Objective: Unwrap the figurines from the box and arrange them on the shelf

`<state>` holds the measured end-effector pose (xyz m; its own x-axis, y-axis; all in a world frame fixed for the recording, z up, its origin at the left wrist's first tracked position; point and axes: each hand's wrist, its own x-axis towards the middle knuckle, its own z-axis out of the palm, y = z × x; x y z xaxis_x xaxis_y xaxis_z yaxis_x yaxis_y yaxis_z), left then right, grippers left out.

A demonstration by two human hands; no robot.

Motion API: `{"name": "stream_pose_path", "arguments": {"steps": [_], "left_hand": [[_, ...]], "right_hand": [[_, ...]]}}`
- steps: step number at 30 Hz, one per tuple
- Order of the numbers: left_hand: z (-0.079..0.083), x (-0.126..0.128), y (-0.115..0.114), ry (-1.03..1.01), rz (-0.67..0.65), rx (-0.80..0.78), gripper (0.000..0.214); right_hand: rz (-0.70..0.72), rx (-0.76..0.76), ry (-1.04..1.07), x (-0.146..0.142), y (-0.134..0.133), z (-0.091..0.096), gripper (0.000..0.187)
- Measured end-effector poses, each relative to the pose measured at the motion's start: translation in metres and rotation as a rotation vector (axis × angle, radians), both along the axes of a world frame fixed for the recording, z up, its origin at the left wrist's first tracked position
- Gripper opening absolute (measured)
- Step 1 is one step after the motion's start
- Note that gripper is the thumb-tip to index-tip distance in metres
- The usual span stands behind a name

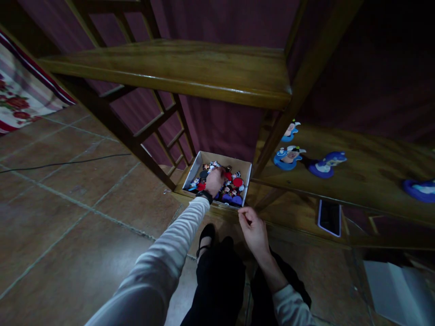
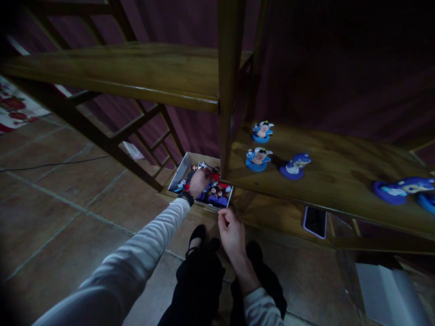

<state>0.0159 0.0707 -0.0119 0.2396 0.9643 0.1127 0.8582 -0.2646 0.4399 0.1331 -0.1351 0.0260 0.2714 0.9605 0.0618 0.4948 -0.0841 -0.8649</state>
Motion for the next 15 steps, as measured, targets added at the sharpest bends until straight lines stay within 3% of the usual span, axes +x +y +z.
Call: {"name": "stream_pose_path", "arguments": {"steps": [4,10,13,15], "left_hand": [[0.002,0.024,0.003,-0.032,-0.179,0.013,0.027],[0.004,0.046,0.015,-0.064,-0.309,-0.107,0.035],[0.007,0.051,0.019,-0.128,-0.313,-0.161,0.035],[0.008,0.056,0.019,-0.206,-0.239,-0.167,0.03]], "right_hand": [[0.004,0.016,0.006,0.001,0.0,0.001,0.021],[0.005,-0.008,0.021,0.004,-0.001,0.002,0.022],[0.013,-0.016,0.022,0.006,-0.001,0.0,0.023],[0.013,-0.008,0.021,0.006,0.0,-0.001,0.023]]}}
